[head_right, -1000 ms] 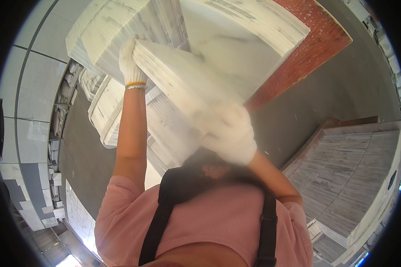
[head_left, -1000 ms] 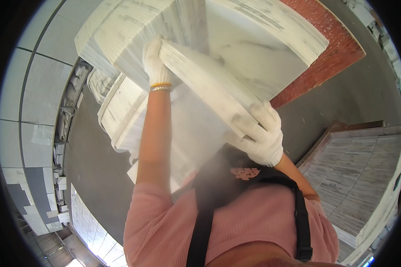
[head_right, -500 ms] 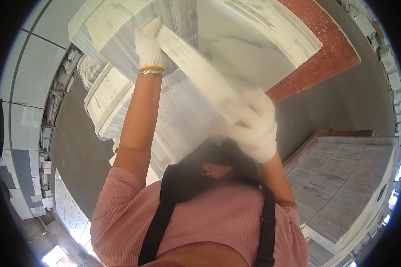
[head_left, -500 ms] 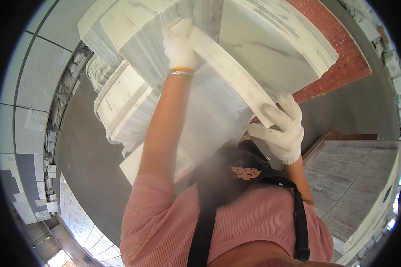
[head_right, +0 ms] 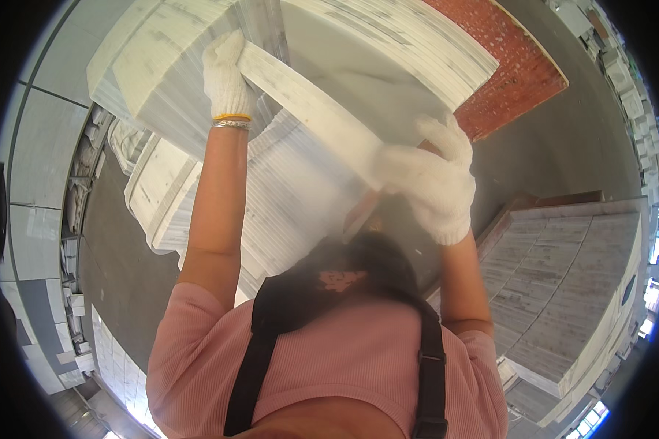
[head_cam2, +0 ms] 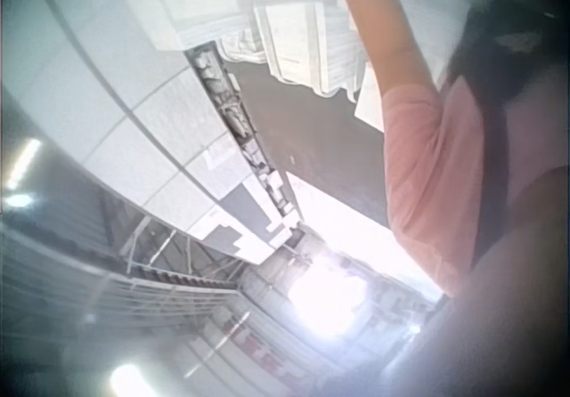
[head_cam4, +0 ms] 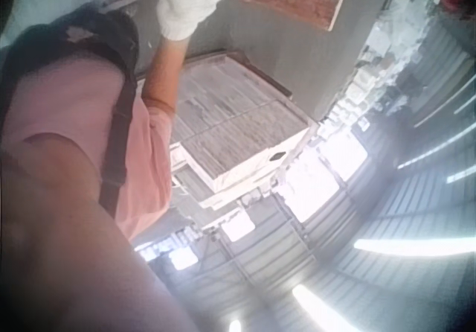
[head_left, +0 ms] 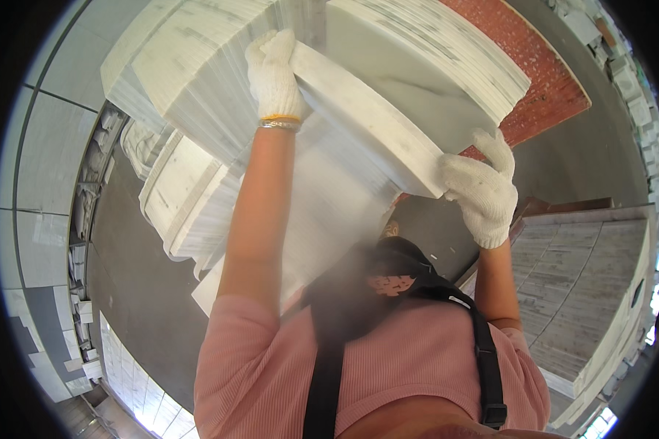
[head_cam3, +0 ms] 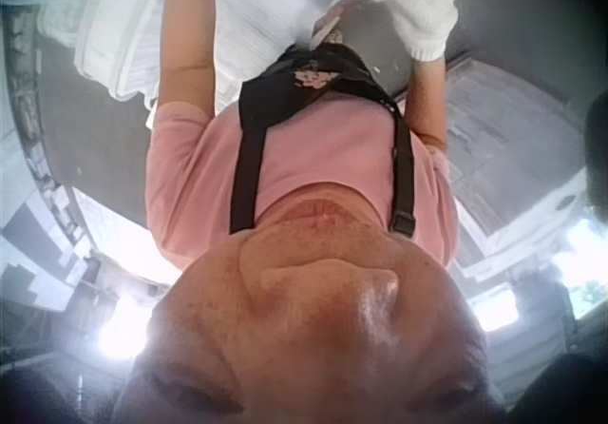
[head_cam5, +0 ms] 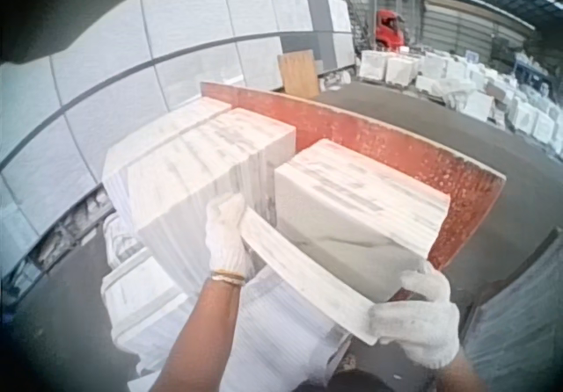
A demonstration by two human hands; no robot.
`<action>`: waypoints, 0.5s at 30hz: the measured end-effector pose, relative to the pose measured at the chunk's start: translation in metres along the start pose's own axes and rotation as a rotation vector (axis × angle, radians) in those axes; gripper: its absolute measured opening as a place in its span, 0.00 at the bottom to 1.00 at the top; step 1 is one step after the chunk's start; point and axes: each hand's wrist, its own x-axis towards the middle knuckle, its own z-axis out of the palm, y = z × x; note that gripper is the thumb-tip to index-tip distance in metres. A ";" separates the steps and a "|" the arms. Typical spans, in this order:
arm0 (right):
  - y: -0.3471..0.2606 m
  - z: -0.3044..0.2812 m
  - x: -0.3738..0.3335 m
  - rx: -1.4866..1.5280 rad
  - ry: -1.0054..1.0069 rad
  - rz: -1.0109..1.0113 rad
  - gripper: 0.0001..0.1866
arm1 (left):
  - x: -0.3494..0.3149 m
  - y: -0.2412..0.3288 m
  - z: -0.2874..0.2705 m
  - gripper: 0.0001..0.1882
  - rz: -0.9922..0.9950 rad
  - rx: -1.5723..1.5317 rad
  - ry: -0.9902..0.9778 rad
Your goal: The person picks up square tiles from stacks, carries them to a tiled floor area, and places them one by one into an expanding grid pattern. The person handles tiles with gloved hands and aligns them with existing tiles on the floor.
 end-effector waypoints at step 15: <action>0.001 -0.016 0.001 -0.009 0.026 0.158 0.19 | -0.003 -0.002 0.007 0.23 0.089 0.035 0.081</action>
